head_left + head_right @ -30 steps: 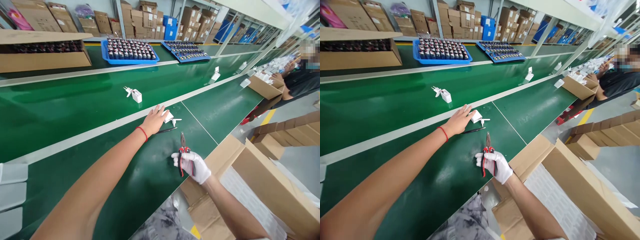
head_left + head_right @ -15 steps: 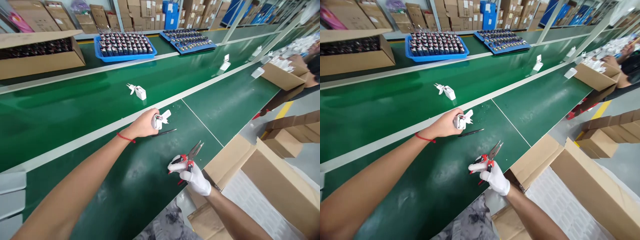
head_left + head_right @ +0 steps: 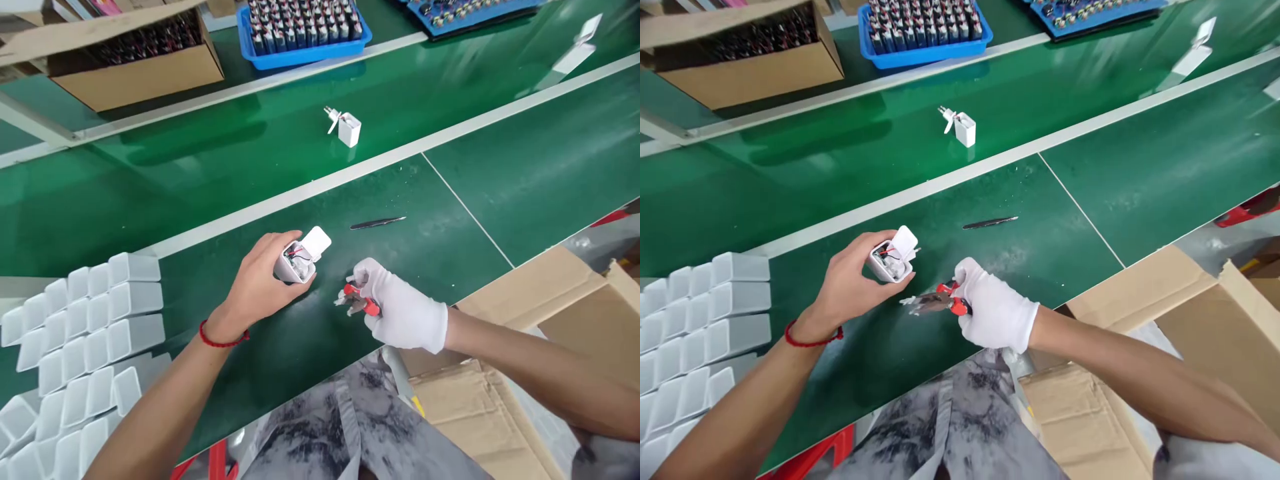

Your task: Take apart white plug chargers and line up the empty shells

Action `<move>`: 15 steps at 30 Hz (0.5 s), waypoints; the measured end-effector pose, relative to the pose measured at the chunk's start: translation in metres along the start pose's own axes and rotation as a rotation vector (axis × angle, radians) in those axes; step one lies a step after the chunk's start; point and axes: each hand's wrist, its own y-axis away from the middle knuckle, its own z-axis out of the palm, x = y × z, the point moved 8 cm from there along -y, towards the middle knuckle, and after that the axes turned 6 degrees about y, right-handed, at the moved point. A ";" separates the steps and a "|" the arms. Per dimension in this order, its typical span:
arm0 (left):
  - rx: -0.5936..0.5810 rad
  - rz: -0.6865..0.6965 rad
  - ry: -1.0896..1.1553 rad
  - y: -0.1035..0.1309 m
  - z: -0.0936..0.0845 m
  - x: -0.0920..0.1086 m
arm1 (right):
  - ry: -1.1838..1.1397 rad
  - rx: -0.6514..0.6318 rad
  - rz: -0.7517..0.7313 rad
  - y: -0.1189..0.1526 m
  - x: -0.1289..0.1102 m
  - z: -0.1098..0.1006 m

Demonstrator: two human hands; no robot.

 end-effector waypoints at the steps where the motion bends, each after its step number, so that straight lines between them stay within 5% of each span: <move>1: 0.014 -0.011 -0.038 0.006 -0.004 -0.002 | 0.148 -0.043 0.017 -0.003 -0.004 0.000; 6: 0.048 0.036 -0.118 0.028 -0.018 -0.007 | 0.646 -0.172 0.039 -0.018 -0.025 -0.003; 13: 0.113 0.105 -0.103 0.049 -0.026 -0.011 | 0.684 -0.236 0.211 -0.023 -0.040 0.002; 15: 0.114 0.106 -0.108 0.052 -0.025 -0.013 | 0.631 -0.168 0.207 -0.023 -0.042 0.001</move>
